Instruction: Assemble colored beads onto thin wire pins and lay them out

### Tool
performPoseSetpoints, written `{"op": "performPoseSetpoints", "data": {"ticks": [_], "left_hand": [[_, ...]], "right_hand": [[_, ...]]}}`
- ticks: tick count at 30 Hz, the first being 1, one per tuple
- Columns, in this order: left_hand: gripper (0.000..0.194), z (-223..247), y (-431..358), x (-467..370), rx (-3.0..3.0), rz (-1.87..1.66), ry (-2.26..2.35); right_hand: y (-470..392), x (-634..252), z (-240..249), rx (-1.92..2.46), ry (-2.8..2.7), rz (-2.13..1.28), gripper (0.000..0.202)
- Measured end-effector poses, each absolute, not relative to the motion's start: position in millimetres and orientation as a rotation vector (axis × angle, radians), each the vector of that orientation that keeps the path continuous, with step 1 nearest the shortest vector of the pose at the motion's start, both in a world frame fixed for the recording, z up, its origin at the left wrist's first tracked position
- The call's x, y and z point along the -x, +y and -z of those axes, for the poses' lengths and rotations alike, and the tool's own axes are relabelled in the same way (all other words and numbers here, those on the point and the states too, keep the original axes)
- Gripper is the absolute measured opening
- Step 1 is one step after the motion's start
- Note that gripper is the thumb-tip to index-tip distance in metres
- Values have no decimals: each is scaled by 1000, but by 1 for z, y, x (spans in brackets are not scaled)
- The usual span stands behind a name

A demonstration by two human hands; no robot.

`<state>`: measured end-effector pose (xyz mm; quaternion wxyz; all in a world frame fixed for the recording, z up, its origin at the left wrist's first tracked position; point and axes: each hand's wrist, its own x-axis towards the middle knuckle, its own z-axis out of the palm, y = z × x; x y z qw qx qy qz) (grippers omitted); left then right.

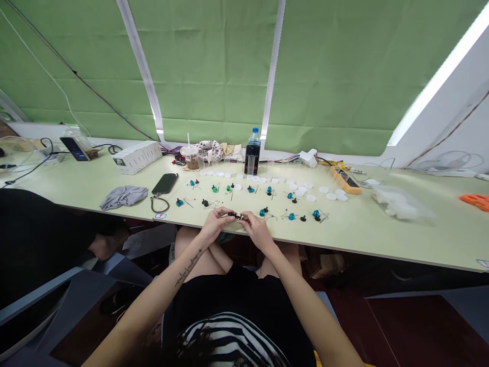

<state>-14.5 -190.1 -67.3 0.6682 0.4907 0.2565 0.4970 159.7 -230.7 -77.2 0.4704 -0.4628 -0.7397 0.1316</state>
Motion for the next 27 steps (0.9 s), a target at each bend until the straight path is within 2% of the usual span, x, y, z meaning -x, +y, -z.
{"op": "performPoseSetpoints", "data": {"ticks": [27], "left_hand": [[30,69,-189,14,-1086,-1124,564]], "right_hand": [[-230,-160,78,1143,-1814,-292,24]]}}
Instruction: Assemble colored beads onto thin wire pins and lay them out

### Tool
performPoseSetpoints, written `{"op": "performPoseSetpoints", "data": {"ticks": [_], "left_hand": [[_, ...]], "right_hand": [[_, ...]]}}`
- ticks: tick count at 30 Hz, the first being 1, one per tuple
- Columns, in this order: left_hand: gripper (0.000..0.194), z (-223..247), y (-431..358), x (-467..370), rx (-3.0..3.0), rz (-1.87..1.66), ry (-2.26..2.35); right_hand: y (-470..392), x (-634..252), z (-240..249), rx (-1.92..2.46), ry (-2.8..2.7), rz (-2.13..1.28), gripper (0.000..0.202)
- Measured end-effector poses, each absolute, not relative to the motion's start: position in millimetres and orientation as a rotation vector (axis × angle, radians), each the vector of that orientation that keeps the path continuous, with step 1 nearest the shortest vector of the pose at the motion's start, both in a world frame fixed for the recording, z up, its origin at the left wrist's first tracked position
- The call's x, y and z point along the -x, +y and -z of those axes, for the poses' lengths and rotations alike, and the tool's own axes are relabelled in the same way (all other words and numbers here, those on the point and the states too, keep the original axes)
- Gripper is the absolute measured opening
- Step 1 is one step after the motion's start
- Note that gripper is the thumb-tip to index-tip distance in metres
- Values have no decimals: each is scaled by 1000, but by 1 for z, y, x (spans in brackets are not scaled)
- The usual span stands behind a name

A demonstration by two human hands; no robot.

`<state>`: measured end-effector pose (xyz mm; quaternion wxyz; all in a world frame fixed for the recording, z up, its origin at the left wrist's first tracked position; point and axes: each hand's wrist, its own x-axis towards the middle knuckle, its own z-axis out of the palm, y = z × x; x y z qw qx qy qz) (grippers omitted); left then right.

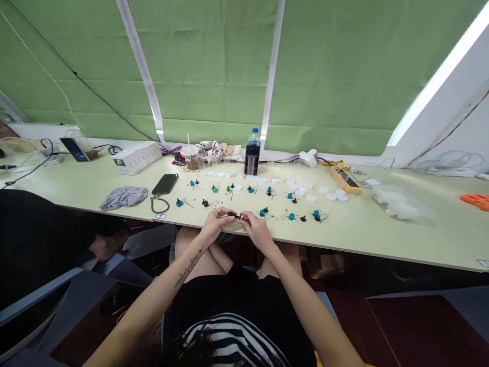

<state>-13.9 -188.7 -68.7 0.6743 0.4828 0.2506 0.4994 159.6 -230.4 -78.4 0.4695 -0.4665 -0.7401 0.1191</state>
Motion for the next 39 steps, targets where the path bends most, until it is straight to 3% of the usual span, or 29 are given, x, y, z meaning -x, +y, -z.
{"op": "performPoseSetpoints", "data": {"ticks": [39], "left_hand": [[31,67,-190,14,-1100,-1121,591]], "right_hand": [[-232,-158,76,1141,-1815,-301,26]]}}
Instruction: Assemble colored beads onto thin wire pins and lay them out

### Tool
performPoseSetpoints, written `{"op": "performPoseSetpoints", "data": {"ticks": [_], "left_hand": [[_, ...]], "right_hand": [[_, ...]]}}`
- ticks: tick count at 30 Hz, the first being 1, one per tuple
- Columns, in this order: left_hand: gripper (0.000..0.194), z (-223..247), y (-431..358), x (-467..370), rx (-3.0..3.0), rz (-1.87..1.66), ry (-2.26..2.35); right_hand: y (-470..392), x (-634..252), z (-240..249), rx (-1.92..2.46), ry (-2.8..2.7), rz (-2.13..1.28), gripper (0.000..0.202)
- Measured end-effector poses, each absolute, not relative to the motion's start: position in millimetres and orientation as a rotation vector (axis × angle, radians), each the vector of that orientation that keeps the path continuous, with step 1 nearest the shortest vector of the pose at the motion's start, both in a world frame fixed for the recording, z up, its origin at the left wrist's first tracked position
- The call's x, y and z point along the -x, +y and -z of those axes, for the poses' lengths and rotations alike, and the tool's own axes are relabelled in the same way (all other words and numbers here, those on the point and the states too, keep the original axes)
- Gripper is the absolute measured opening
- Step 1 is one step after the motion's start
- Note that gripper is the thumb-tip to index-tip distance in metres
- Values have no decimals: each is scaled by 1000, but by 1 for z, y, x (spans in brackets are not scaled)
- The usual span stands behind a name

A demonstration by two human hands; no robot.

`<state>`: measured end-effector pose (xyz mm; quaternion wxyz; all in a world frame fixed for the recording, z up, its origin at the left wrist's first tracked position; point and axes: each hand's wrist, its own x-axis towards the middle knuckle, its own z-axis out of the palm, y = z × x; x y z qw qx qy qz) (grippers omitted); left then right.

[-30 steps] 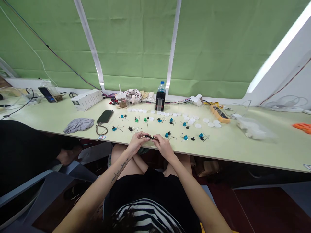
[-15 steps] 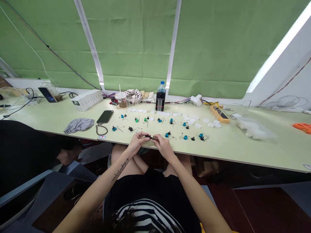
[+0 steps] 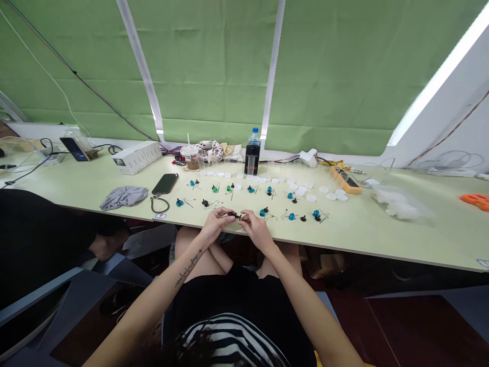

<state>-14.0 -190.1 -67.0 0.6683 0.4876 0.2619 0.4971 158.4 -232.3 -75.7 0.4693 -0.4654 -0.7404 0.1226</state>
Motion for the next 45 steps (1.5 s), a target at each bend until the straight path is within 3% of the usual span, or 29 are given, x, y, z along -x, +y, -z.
{"op": "performPoseSetpoints", "data": {"ticks": [45], "left_hand": [[31,67,-190,14,-1105,-1119,597]], "right_hand": [[-230,-159,79,1135,-1813,-273,23]]}}
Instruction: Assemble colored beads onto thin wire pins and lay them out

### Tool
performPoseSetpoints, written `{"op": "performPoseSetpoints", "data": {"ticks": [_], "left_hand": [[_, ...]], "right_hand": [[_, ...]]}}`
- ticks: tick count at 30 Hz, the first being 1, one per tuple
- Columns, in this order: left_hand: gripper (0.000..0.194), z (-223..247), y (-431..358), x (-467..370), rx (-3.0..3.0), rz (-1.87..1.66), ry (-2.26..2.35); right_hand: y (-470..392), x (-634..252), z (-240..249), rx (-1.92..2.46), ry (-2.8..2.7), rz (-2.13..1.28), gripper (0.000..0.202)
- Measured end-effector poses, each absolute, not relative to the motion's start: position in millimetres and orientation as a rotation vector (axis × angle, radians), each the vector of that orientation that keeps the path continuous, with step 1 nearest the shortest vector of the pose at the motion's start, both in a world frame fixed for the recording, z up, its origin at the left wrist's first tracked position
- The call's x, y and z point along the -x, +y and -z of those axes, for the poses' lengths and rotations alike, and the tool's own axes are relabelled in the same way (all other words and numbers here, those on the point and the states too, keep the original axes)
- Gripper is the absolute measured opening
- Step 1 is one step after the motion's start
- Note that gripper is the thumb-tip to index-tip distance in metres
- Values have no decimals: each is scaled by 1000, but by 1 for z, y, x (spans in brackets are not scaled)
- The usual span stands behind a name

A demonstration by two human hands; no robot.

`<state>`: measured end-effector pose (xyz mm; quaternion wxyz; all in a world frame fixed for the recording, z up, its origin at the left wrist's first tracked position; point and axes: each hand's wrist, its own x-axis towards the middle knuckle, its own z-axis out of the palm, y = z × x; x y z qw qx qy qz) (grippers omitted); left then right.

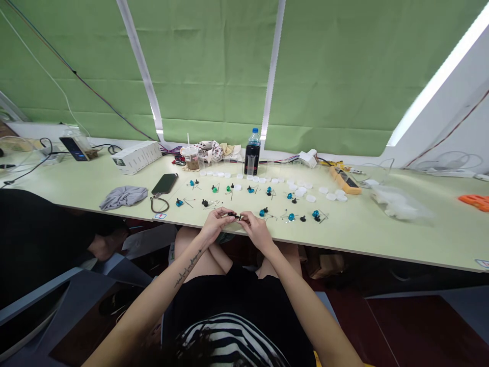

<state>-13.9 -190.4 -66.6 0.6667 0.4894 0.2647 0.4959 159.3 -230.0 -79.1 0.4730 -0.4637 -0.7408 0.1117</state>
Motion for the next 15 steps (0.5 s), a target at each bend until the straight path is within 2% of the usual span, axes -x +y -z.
{"op": "performPoseSetpoints", "data": {"ticks": [15], "left_hand": [[29,69,-189,13,-1110,-1119,581]], "right_hand": [[-230,-159,78,1140,-1807,-283,22]]}}
